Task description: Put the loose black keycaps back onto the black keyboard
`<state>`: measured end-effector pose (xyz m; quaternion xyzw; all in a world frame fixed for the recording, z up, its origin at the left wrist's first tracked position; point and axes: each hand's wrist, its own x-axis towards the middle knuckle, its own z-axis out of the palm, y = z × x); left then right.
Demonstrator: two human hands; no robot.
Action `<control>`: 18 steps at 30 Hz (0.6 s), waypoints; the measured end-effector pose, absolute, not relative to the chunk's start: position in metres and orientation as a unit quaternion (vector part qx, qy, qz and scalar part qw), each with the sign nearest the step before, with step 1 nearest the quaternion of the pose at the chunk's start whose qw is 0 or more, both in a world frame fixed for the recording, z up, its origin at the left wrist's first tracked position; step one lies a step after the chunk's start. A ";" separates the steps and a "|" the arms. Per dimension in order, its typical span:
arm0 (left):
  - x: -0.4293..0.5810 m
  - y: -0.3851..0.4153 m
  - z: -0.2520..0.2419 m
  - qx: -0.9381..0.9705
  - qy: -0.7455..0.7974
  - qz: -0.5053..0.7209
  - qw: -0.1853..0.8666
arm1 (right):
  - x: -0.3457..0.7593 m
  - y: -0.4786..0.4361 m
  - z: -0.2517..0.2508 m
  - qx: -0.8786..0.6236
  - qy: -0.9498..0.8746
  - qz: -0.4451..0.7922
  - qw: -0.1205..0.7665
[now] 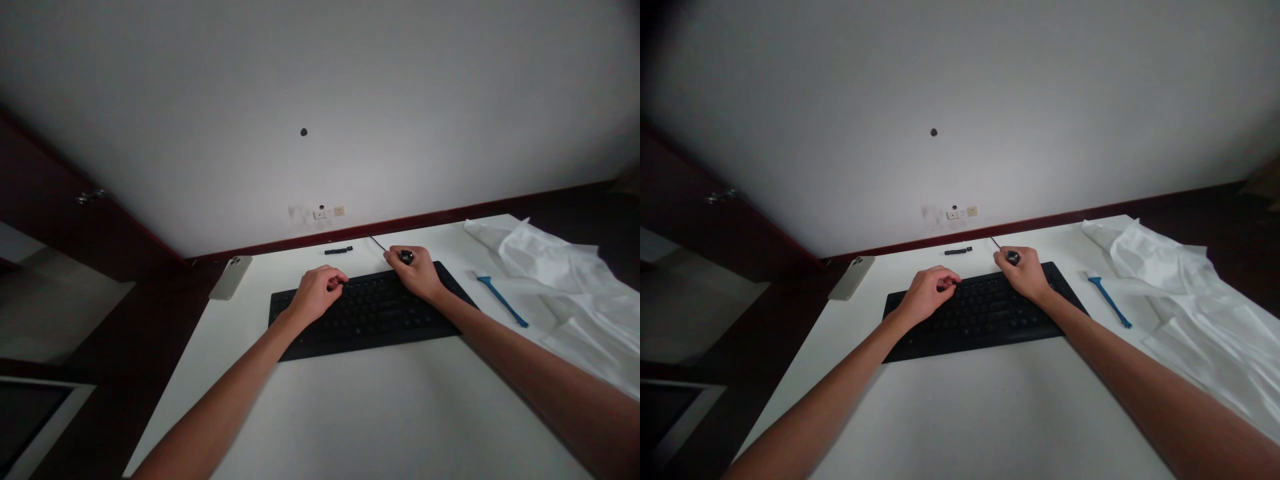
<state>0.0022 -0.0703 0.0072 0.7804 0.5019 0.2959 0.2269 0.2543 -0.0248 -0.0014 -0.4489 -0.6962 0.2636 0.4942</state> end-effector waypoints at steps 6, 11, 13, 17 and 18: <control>0.008 -0.072 0.012 0.814 0.502 0.243 0.164 | 0.253 -0.026 0.001 -0.442 -0.696 0.268 0.498; 0.007 -0.073 0.017 0.819 0.513 0.212 0.146 | 0.253 -0.027 0.001 -0.439 -0.697 0.273 0.496; 0.007 -0.073 0.018 0.822 0.508 0.207 0.153 | 0.253 -0.026 0.001 -0.438 -0.700 0.271 0.495; 0.007 -0.071 0.017 0.816 0.511 0.210 0.170 | 0.253 -0.026 0.000 -0.439 -0.705 0.264 0.490; 0.007 -0.071 0.017 0.814 0.512 0.211 0.174 | 0.253 -0.026 -0.001 -0.439 -0.706 0.264 0.489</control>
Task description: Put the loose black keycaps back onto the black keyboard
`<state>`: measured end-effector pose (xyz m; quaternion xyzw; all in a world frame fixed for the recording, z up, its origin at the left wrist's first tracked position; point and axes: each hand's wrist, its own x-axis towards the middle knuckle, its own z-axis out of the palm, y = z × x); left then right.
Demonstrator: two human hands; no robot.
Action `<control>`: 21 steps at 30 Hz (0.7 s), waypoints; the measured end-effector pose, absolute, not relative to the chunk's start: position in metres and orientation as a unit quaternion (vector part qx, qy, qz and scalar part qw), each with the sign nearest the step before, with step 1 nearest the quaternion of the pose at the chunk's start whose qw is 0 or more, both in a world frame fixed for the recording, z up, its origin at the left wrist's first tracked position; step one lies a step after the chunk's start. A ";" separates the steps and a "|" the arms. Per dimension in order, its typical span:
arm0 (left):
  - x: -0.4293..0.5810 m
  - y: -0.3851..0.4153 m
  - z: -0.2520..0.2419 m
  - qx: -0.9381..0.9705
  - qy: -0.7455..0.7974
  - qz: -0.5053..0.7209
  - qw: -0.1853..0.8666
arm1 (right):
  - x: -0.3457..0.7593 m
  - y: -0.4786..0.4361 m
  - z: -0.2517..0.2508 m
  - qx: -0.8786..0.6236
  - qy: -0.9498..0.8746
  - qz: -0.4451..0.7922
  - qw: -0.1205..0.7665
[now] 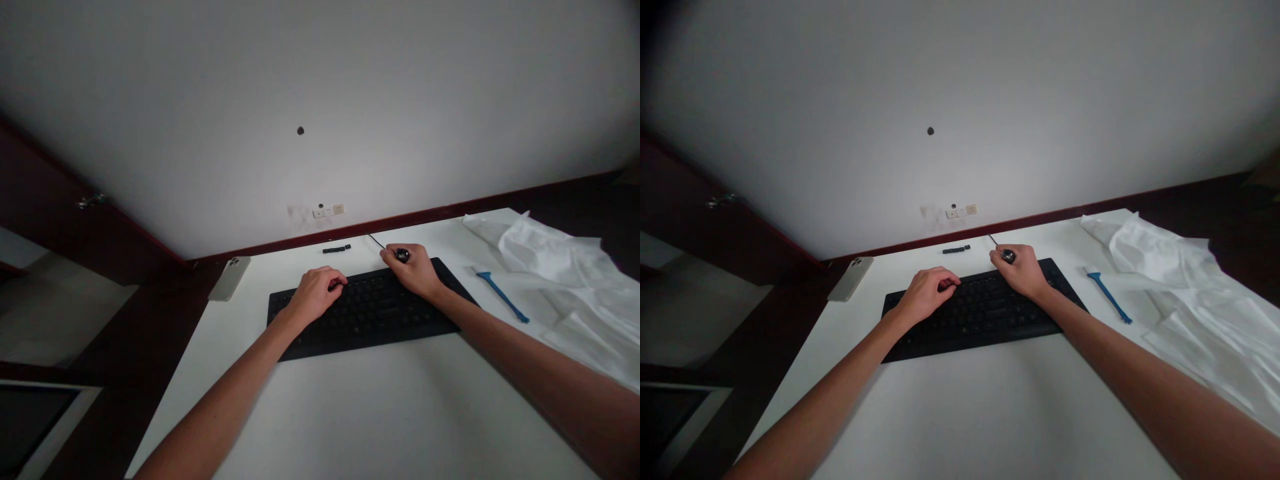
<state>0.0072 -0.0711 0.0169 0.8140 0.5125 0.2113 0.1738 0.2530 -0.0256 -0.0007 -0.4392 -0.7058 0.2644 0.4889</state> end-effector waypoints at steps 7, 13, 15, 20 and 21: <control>0.009 -0.071 0.016 0.810 0.515 0.213 0.184 | 0.253 -0.026 -0.001 -0.436 -0.709 0.263 0.489; 0.011 -0.072 0.014 0.824 0.514 0.201 0.132 | 0.254 -0.025 -0.004 -0.437 -0.712 0.265 0.482; 0.011 -0.073 0.014 0.836 0.503 0.192 0.105 | 0.254 -0.024 -0.005 -0.438 -0.714 0.263 0.479; 0.015 -0.090 0.009 0.851 0.487 0.193 0.030 | 0.253 -0.024 -0.004 -0.437 -0.718 0.258 0.477; 0.016 -0.095 0.006 0.852 0.484 0.198 0.017 | 0.253 -0.025 -0.004 -0.436 -0.719 0.257 0.476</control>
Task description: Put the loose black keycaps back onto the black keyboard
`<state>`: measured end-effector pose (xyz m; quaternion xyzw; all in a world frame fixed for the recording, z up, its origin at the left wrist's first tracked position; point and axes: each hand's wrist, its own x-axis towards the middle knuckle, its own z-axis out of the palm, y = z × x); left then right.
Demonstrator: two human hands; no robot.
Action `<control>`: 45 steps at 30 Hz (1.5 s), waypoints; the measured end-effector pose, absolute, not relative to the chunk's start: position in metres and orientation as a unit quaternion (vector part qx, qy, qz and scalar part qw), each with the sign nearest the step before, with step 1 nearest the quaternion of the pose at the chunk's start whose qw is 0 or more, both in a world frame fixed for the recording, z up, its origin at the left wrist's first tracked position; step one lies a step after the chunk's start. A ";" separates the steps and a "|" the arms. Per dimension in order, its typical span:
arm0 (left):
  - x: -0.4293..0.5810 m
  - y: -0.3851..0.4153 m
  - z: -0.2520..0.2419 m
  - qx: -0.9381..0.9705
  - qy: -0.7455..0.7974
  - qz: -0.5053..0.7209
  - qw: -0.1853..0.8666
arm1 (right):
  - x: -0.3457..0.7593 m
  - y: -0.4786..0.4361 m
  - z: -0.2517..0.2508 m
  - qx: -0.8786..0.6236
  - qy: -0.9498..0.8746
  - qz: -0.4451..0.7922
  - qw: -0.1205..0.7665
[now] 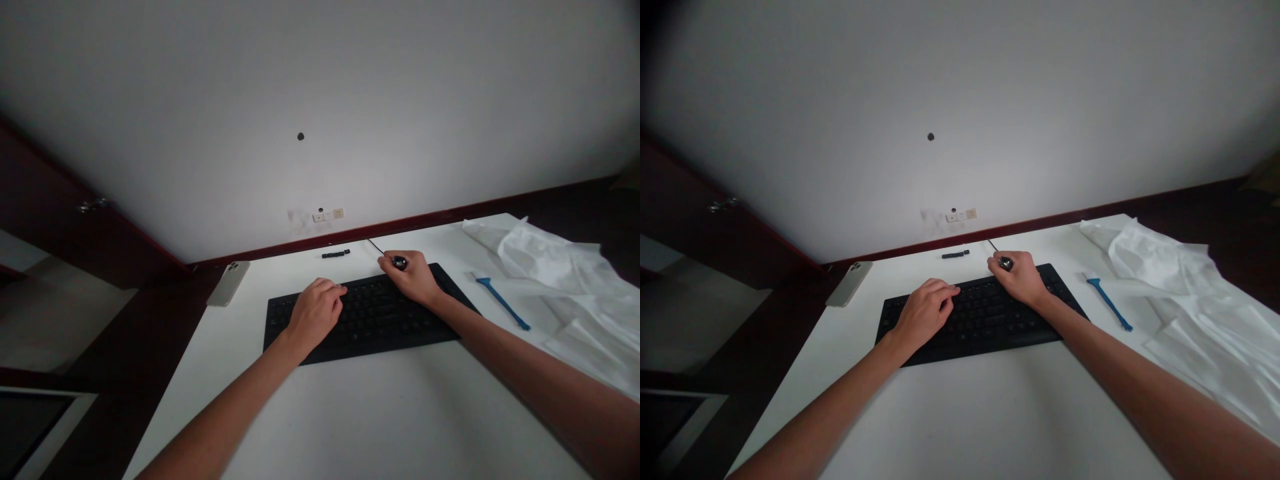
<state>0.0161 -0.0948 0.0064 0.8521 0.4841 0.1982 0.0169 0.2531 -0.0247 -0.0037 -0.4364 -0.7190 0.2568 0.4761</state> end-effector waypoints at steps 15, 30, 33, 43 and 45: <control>0.017 -0.106 -0.006 0.836 0.492 0.243 0.002 | 0.254 -0.026 -0.004 -0.447 -0.732 0.251 0.448; -0.019 -0.024 0.008 0.763 0.578 0.263 0.120 | 0.254 -0.025 -0.003 -0.439 -0.720 0.253 0.474; -0.026 0.002 0.002 0.749 0.594 0.269 0.117 | 0.254 -0.024 -0.004 -0.439 -0.719 0.255 0.474; -0.026 0.025 -0.004 0.758 0.593 0.245 0.121 | 0.253 -0.024 -0.005 -0.436 -0.719 0.259 0.475; -0.027 0.018 -0.001 0.747 0.602 0.256 0.117 | 0.253 -0.024 -0.004 -0.437 -0.719 0.257 0.475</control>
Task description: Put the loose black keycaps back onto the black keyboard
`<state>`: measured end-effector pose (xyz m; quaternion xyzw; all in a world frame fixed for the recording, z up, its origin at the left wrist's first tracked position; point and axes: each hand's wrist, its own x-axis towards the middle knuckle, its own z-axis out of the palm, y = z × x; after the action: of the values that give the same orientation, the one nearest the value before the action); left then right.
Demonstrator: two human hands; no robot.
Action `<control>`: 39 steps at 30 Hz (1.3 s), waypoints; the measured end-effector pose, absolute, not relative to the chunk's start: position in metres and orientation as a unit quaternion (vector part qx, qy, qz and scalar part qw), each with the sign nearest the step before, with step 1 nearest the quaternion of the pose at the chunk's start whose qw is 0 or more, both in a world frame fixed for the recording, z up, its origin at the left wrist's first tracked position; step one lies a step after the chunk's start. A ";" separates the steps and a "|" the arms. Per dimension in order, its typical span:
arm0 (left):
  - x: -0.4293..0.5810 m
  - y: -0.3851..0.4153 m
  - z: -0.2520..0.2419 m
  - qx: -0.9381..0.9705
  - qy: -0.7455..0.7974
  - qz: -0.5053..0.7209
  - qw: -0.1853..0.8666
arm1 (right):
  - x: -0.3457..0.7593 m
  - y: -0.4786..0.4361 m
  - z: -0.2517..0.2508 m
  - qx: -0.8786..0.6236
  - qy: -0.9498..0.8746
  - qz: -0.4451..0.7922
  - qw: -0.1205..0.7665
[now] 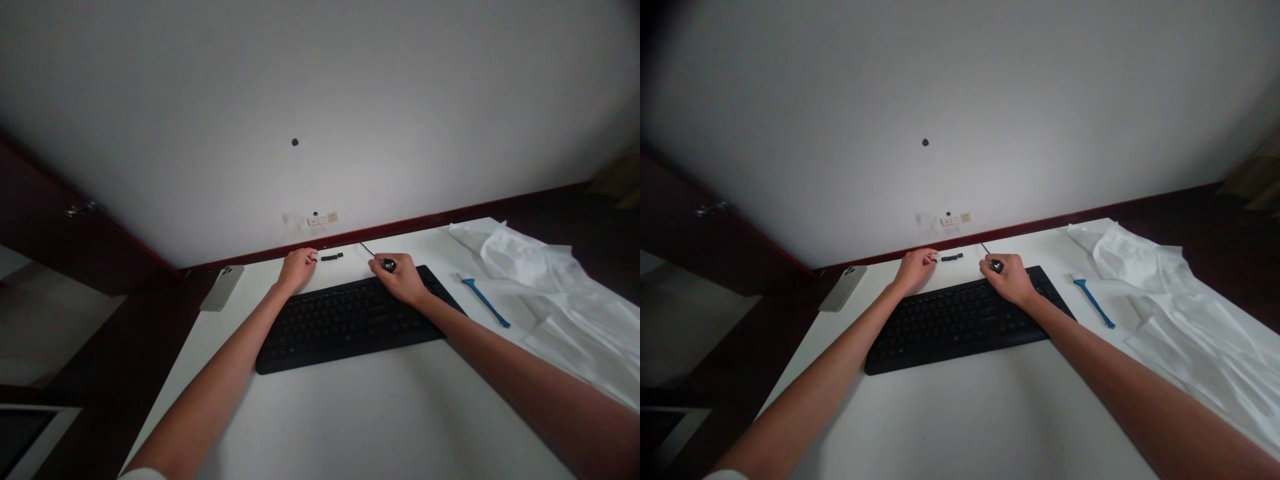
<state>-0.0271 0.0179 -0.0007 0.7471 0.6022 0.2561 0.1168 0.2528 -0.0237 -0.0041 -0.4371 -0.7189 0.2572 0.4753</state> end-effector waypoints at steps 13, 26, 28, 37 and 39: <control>0.016 -0.072 0.010 0.764 0.531 0.296 0.214 | 0.253 -0.024 -0.005 -0.428 -0.724 0.258 0.476; 0.021 -0.071 0.005 0.770 0.541 0.283 0.187 | 0.252 -0.025 -0.003 -0.433 -0.722 0.260 0.473; 0.022 -0.071 0.004 0.774 0.536 0.284 0.182 | 0.252 -0.025 -0.002 -0.433 -0.723 0.259 0.472; 0.022 -0.076 0.005 0.837 0.487 0.235 0.085 | 0.253 -0.026 -0.003 -0.431 -0.722 0.261 0.475; 0.023 -0.081 0.005 0.845 0.479 0.232 0.058 | 0.254 -0.026 -0.004 -0.431 -0.722 0.259 0.474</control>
<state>0.0227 -0.0814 0.0047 0.8448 0.4788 0.2320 0.0576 0.2537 -0.0261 -0.0036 -0.4313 -0.7225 0.2586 0.4744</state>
